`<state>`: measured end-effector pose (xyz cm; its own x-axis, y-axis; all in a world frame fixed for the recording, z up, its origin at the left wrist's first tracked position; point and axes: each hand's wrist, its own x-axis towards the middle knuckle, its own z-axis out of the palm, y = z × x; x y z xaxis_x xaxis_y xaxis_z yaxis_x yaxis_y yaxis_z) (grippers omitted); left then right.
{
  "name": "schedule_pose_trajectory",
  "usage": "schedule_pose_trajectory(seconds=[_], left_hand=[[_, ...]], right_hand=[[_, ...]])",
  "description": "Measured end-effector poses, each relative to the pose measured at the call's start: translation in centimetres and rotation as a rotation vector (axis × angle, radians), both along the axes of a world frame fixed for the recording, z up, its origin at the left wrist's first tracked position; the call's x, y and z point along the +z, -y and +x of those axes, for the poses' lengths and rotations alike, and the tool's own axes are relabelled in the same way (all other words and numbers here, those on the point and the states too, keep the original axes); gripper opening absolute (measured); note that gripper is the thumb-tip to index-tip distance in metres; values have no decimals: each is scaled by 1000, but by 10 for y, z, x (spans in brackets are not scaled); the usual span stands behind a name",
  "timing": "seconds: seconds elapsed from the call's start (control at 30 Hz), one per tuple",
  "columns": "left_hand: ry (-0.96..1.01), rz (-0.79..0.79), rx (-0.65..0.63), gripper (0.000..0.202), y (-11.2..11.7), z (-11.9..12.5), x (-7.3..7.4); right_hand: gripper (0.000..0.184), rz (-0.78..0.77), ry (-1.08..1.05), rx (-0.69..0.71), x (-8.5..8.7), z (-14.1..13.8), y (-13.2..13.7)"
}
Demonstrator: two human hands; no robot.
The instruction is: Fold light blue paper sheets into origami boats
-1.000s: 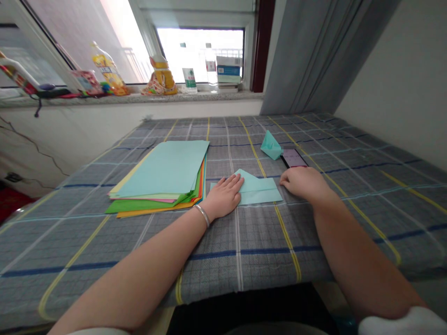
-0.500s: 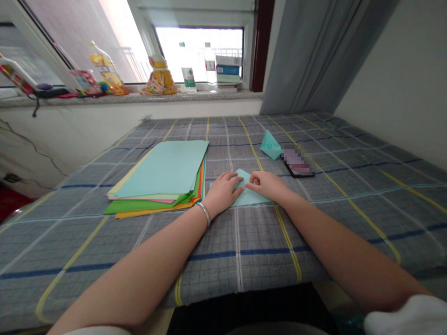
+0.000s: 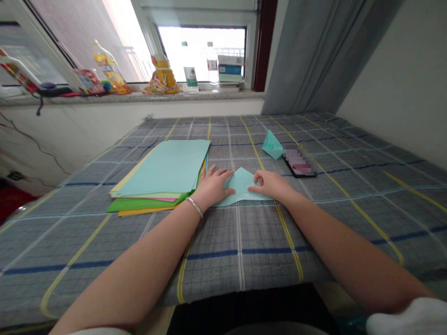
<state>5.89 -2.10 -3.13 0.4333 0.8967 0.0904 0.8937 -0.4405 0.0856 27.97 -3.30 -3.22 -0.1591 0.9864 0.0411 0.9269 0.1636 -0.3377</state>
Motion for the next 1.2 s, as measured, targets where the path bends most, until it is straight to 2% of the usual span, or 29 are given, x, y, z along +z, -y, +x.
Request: schedule_pose_trajectory(seconds=[0.27,0.63,0.9,1.2], left_hand=[[-89,-66,70,65,-7,-23,5],[-125,-132,139,67,-6,-42,15],[-105,-181,134,66,-6,-44,19],[-127,-207,110,65,-5,-46,22]], right_hand=[[32,-18,-17,20,-1,11,-2],[25,-86,-42,66,0,34,-7],[23,-105,-66,83,-2,58,-11],[20,-200,-121,-4,3,73,-7]])
